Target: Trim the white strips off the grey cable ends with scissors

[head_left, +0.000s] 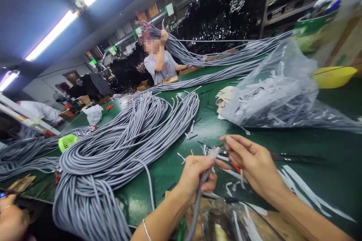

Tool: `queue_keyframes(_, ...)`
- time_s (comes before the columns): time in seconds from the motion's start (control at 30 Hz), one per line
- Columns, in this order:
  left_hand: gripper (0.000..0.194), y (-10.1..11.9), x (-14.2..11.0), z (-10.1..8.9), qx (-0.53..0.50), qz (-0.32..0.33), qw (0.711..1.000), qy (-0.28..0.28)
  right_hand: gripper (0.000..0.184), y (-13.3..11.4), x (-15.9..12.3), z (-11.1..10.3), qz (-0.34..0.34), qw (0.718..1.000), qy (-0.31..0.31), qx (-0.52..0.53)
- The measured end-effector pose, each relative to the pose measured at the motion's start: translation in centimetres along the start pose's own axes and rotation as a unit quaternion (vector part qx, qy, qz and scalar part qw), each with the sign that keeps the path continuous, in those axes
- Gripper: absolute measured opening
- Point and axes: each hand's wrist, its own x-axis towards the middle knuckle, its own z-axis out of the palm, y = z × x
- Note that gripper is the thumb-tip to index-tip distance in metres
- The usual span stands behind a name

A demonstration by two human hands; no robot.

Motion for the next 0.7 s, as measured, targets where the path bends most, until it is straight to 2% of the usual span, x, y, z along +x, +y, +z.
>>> queue_keyframes(0.17, 0.046, -0.1, 0.4, 0.3, -0.016, -0.038, 0.999, 0.023, 0.046, -1.3, -0.6, -0.1, -0.080, 0.994, -0.063, -0.045)
queue_keyframes(0.37, 0.050, 0.3, 0.4, 0.9, 0.002, -0.016, 0.992, 0.125, 0.041, -1.5, -0.9, -0.3, -0.196, 0.971, -0.047, -0.128)
queue_keyframes(0.47, 0.057, 0.2, 0.5, 1.0, 0.024, 0.002, 0.989, 0.146, 0.040, -1.2, -1.0, -0.5, -0.212, 0.963, -0.044, -0.159)
queue_keyframes(0.63, 0.063, -0.3, 0.6, 0.8, 0.030, 0.045, 0.989, 0.137, 0.041, -0.8, -1.1, -0.3, -0.210, 0.960, -0.051, -0.179)
queue_keyframes(0.7, 0.064, -0.4, 0.7, 0.7, 0.021, 0.061, 0.988, 0.142, 0.039, -0.5, -1.3, -0.3, -0.214, 0.958, -0.036, -0.188)
